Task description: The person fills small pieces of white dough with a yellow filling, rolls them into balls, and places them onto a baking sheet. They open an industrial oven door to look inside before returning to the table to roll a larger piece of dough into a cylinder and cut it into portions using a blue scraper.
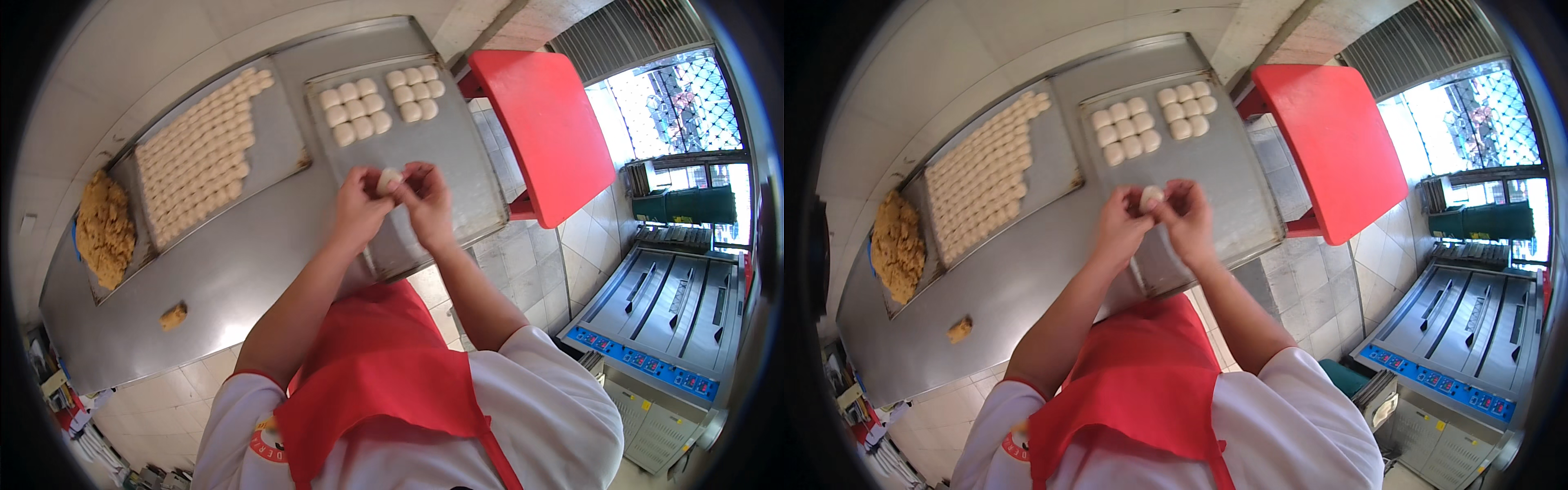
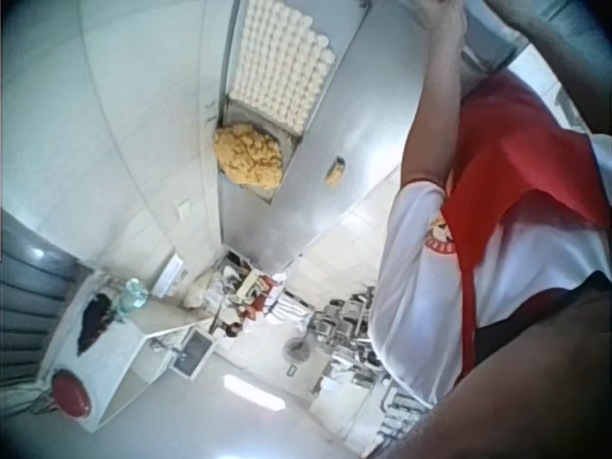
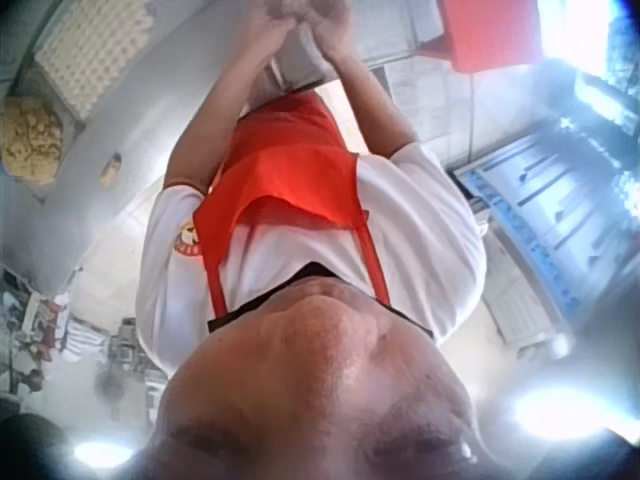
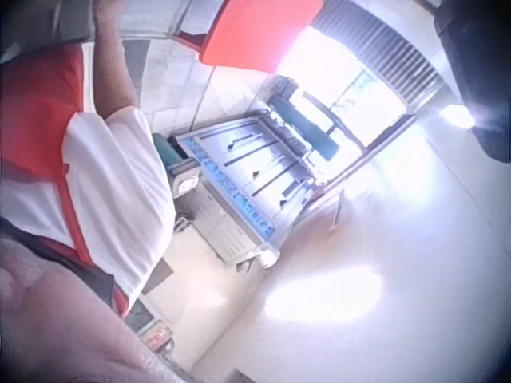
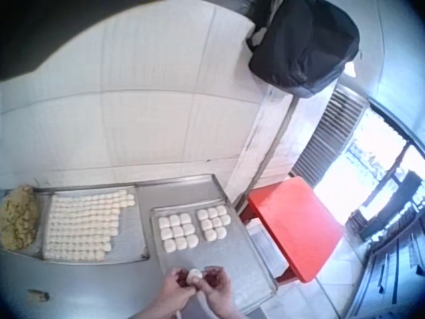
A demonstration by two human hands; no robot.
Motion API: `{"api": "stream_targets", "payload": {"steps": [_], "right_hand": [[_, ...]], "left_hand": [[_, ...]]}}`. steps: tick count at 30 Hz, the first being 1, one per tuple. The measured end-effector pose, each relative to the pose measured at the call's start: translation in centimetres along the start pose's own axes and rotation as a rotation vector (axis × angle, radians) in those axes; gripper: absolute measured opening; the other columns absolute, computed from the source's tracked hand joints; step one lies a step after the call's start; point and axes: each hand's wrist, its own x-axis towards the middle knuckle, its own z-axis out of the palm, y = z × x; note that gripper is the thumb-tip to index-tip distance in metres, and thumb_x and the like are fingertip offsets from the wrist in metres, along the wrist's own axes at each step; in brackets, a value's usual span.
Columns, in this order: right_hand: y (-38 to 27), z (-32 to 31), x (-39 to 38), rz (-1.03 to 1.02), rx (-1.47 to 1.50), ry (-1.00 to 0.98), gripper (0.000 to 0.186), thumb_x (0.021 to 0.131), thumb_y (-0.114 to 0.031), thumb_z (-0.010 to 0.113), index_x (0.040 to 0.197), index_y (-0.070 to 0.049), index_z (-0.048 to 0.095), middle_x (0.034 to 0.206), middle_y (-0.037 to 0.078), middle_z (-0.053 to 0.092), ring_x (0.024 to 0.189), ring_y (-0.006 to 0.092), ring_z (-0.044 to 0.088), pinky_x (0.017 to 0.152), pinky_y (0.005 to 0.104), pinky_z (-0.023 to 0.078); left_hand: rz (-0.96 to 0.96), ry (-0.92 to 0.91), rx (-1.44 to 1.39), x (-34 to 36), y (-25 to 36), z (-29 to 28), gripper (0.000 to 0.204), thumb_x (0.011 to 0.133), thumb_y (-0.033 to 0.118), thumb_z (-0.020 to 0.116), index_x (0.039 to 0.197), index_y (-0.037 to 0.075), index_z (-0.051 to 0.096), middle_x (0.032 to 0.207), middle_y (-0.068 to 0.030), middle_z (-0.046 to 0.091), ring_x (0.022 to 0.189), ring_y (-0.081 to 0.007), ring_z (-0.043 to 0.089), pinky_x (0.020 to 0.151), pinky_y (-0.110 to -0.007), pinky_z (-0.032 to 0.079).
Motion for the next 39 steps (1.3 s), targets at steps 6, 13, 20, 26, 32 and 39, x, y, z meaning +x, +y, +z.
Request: {"api": "stream_targets", "payload": {"steps": [6, 13, 20, 26, 32, 39], "right_hand": [[-1.6, -12.2, 16.1, -0.145, -0.616, 0.177, 0.027, 0.092, -0.019, 0.08, 0.108, 0.003, 0.076, 0.094, 0.017, 0.08, 0.087, 0.0247, 0.078, 0.082, 0.0364, 0.059], [0.0, -13.0, 21.8, -0.142, -0.692, -0.01, 0.033, 0.089, -0.023, 0.083, 0.11, 0.0, 0.077, 0.096, 0.018, 0.079, 0.09, 0.0306, 0.078, 0.084, 0.0389, 0.06], [-0.2, -12.6, 22.1, -0.147, -0.754, -0.005, 0.042, 0.087, -0.024, 0.086, 0.117, 0.002, 0.073, 0.106, 0.022, 0.078, 0.098, 0.0354, 0.076, 0.088, 0.0408, 0.059], [0.4, -12.5, 19.4, -0.617, -1.205, -0.058, 0.062, 0.102, -0.042, 0.066, 0.153, -0.009, 0.054, 0.165, 0.015, 0.043, 0.151, 0.0415, 0.04, 0.12, 0.058, 0.033], [1.9, -12.2, 18.3, -0.518, -1.5, -0.113, 0.079, 0.107, -0.061, 0.048, 0.168, -0.013, 0.035, 0.176, 0.005, 0.031, 0.161, 0.0411, 0.025, 0.127, 0.0666, 0.013], [0.7, 1.3, 5.5, -0.646, -0.947, -0.075, 0.068, 0.103, -0.042, 0.064, 0.157, -0.005, 0.049, 0.165, 0.016, 0.046, 0.149, 0.0463, 0.042, 0.121, 0.0642, 0.028]], "left_hand": [[0.582, -0.011, 1.134, 10.7, 1.5, 9.4, 0.074, 0.09, 0.02, 0.079, 0.155, 0.004, 0.047, 0.159, -0.0161, 0.049, 0.147, -0.0393, 0.047, 0.123, -0.05, 0.039], [0.491, -0.108, 1.435, 13.1, -0.6, 9.9, 0.08, 0.096, 0.033, 0.074, 0.163, 0.004, 0.04, 0.175, -0.0112, 0.03, 0.163, -0.0357, 0.024, 0.134, -0.047, 0.021], [0.441, -0.112, 1.449, 13.4, 0.5, 10.4, 0.079, 0.096, 0.033, 0.073, 0.162, 0.005, 0.042, 0.176, -0.0115, 0.029, 0.163, -0.0358, 0.023, 0.133, -0.049, 0.021], [0.483, 0.013, 1.401, 6.9, 5.8, 5.8, 0.082, 0.094, 0.034, 0.077, 0.163, 0.008, 0.042, 0.175, -0.013, 0.03, 0.162, -0.0409, 0.024, 0.131, -0.057, 0.02], [0.152, 0.237, 1.562, -6.5, 4.9, -15.3, 0.079, 0.098, 0.037, 0.075, 0.164, 0.01, 0.041, 0.175, -0.0134, 0.031, 0.162, -0.0409, 0.025, 0.131, -0.057, 0.019], [-0.322, 0.42, 1.701, -28.9, 0.5, -39.2, 0.077, 0.095, 0.03, 0.076, 0.163, 0.012, 0.043, 0.168, -0.0112, 0.042, 0.157, -0.0389, 0.034, 0.128, -0.059, 0.025]]}}
